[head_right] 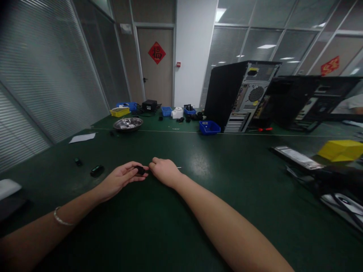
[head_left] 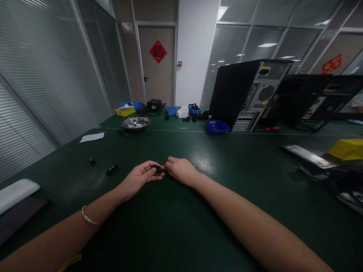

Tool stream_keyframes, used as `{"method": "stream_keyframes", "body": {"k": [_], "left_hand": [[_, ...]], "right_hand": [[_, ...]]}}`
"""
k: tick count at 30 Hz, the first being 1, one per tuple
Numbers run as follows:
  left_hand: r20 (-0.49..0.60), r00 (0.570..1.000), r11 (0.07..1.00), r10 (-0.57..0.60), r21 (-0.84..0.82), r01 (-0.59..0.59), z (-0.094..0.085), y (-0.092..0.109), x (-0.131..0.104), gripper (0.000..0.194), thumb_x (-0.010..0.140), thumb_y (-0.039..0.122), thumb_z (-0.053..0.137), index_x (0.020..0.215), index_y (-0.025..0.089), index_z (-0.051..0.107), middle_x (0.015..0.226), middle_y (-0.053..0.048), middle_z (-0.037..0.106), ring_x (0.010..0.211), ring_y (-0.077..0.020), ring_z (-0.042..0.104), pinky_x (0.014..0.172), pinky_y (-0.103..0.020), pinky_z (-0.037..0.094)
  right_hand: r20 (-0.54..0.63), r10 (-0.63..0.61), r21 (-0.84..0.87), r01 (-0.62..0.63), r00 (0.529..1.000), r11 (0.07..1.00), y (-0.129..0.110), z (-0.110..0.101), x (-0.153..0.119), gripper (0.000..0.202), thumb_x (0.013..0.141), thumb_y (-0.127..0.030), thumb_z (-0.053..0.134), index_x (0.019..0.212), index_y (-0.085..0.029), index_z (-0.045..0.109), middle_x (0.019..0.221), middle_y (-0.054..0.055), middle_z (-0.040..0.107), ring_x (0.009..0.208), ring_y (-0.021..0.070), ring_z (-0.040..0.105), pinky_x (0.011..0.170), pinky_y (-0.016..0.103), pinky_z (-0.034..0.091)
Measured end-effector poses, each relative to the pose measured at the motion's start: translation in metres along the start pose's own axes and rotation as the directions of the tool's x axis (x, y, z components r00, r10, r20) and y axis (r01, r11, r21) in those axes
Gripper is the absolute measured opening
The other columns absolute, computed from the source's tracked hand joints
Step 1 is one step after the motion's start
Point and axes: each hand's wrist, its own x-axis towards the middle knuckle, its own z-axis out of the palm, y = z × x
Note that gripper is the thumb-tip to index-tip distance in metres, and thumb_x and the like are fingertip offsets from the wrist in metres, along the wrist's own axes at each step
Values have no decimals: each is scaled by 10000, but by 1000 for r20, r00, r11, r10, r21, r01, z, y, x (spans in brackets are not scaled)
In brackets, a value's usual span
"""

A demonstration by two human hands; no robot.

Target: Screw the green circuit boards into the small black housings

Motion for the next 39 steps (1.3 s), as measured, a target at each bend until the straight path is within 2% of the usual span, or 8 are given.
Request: {"method": "stream_keyframes", "body": {"k": [5,9,12,17,27,34,39], "left_hand": [[19,1000,999,-14,-29,15,-1,1,2,165,869,203,661,1020,138,645,987,-99,733,949,-249,696,910,-413,520],[43,999,999,-18,-38,19,-2,1,2,131,840,162,690,961,119,662,957,-99,735,904,-240,700,863,-393,535],[56,998,999,-14,-45,17,-3,0,2,188,822,145,706,1005,117,675,971,-97,732,854,-223,708,825,-364,541],[74,997,996,-13,-87,19,-4,-1,0,199,848,160,683,1042,113,679,951,-109,735,846,-225,713,797,-349,545],[28,999,985,-17,-169,21,-5,-2,0,210,808,150,733,1011,116,690,864,-85,735,752,-198,714,660,-285,553],[13,999,981,-31,-192,33,-5,-2,1,207,851,188,689,1048,124,698,943,-100,741,821,-192,694,773,-315,559],[6,999,982,-40,-182,40,-5,-2,1,201,856,141,668,1049,118,721,973,-102,742,853,-188,682,813,-308,549]], "right_hand": [[-196,2,101,18,981,995,7,-2,-9,262,959,-264,581,1205,-173,586,1219,87,619,995,225,651,830,423,555],[-283,-108,202,170,953,965,-6,-4,-10,250,961,-262,578,1194,-173,592,1206,85,626,984,219,655,824,416,558],[-331,-191,248,281,924,927,-14,-3,-12,238,962,-258,577,1182,-173,600,1202,83,631,990,219,655,831,418,555],[-425,-205,277,343,881,898,-17,-1,-14,226,965,-253,571,1176,-181,605,1218,84,624,1010,221,647,850,423,548],[-423,-249,266,382,871,885,-18,2,-13,223,963,-255,574,1169,-174,607,1195,81,634,989,217,654,837,418,553],[-334,-302,198,379,893,904,-16,-2,-14,226,964,-253,573,1175,-179,605,1209,83,628,1004,220,649,843,419,551],[-271,-314,139,360,910,922,-21,-6,-16,225,965,-253,570,1176,-183,605,1217,84,624,1004,219,647,843,417,551]]}}
